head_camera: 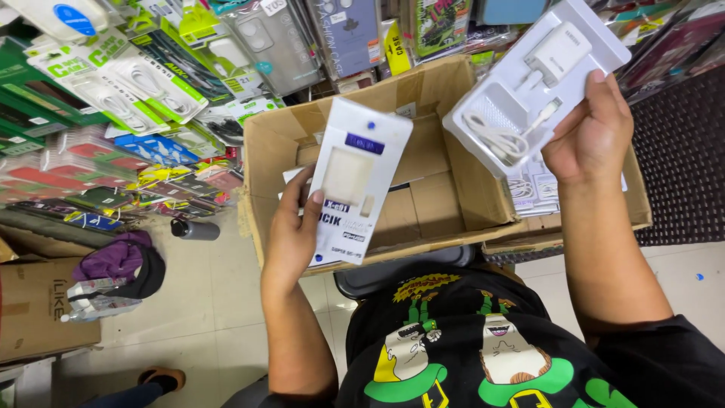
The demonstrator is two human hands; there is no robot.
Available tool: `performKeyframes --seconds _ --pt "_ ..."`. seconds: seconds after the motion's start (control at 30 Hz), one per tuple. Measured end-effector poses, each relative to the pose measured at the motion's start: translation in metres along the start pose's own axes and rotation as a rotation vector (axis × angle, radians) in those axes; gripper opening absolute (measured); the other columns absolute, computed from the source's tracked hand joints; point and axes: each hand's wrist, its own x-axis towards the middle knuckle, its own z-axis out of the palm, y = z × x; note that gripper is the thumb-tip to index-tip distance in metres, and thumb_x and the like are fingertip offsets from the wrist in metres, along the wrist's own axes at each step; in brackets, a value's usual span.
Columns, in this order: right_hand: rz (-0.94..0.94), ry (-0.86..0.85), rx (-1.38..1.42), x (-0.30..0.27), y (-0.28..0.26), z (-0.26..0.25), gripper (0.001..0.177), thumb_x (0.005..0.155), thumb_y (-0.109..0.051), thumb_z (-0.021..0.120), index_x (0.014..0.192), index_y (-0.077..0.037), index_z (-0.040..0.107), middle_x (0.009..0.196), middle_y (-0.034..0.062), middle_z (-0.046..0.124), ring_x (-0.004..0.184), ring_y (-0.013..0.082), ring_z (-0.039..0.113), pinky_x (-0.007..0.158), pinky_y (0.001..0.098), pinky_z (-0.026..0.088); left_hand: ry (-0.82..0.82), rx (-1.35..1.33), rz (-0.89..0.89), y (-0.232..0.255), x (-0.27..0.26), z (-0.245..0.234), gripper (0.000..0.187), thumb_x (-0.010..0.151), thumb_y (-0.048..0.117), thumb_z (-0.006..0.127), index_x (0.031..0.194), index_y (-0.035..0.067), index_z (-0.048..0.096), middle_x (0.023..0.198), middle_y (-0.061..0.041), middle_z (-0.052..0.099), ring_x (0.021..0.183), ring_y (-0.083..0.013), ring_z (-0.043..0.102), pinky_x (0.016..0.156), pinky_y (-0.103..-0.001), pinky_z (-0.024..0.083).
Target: The person is unpacking phone chargers from cardboard boxes and inspecting the contents.
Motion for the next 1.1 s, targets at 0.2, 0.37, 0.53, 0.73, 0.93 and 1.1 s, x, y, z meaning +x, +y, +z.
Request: performKeyframes --seconds 0.2,0.37,0.53,0.73,0.93,1.1 --pt "-0.123 -0.028 -0.313 -0.017 -0.022 -0.006 0.040 0.117 -0.017 0.053 0.150 0.006 0.052 0.140 0.0149 0.065 0.127 0.0225 0.065 0.116 0.0343 0.052 -0.187 -0.220 0.064 0.022 0.015 0.089 0.053 0.110 0.021 0.049 0.156 0.003 0.029 0.112 -0.011 0.063 0.099 -0.0150 0.059 0.088 -0.029 0.051" --pt "-0.103 -0.011 -0.401 -0.030 -0.059 0.001 0.043 0.114 -0.016 0.053 0.152 0.003 0.050 0.138 0.0110 0.065 0.126 0.0179 0.064 0.115 0.0304 0.049 -0.185 -0.130 0.022 0.045 0.029 0.164 0.058 0.108 0.025 0.048 0.156 0.002 0.026 0.109 -0.014 0.061 0.096 -0.0179 0.059 0.088 -0.033 0.052" --pt "-0.100 0.045 -0.510 -0.029 -0.079 -0.037 0.045 0.112 -0.016 0.055 0.152 0.002 0.050 0.137 0.0083 0.065 0.126 0.0161 0.062 0.114 0.0293 0.048 -0.194 -0.205 0.246 0.025 0.023 0.260 0.053 0.116 0.028 0.046 0.156 -0.003 0.031 0.146 -0.022 0.048 0.133 -0.0261 0.052 0.112 -0.037 0.046" --pt "-0.123 0.121 -0.666 -0.020 -0.103 -0.096 0.044 0.112 -0.014 0.058 0.153 0.002 0.053 0.142 0.0074 0.058 0.132 0.0162 0.057 0.118 0.0300 0.044 -0.414 -0.393 -0.002 0.036 0.015 0.336 0.058 0.110 0.035 0.044 0.153 -0.003 0.037 0.140 -0.020 0.058 0.128 -0.0251 0.055 0.110 -0.036 0.045" --pt "-0.008 0.100 -0.636 -0.008 -0.114 -0.133 0.049 0.111 -0.016 0.054 0.156 0.000 0.044 0.153 0.0072 0.054 0.138 0.0155 0.053 0.118 0.0286 0.040 -0.436 -0.605 -0.164 0.020 0.006 0.400 0.066 0.111 0.042 0.041 0.159 -0.003 0.032 0.152 -0.018 0.051 0.140 -0.0248 0.048 0.118 -0.036 0.036" --pt "0.111 0.120 -0.692 0.000 -0.108 -0.174 0.052 0.111 -0.017 0.052 0.159 -0.002 0.040 0.155 0.0099 0.052 0.136 0.0149 0.052 0.115 0.0280 0.041 -0.435 -0.590 -0.090 0.036 0.002 0.425 0.097 0.092 0.016 0.074 0.160 0.000 0.007 0.153 -0.021 0.039 0.141 -0.0281 0.043 0.115 -0.039 0.038"
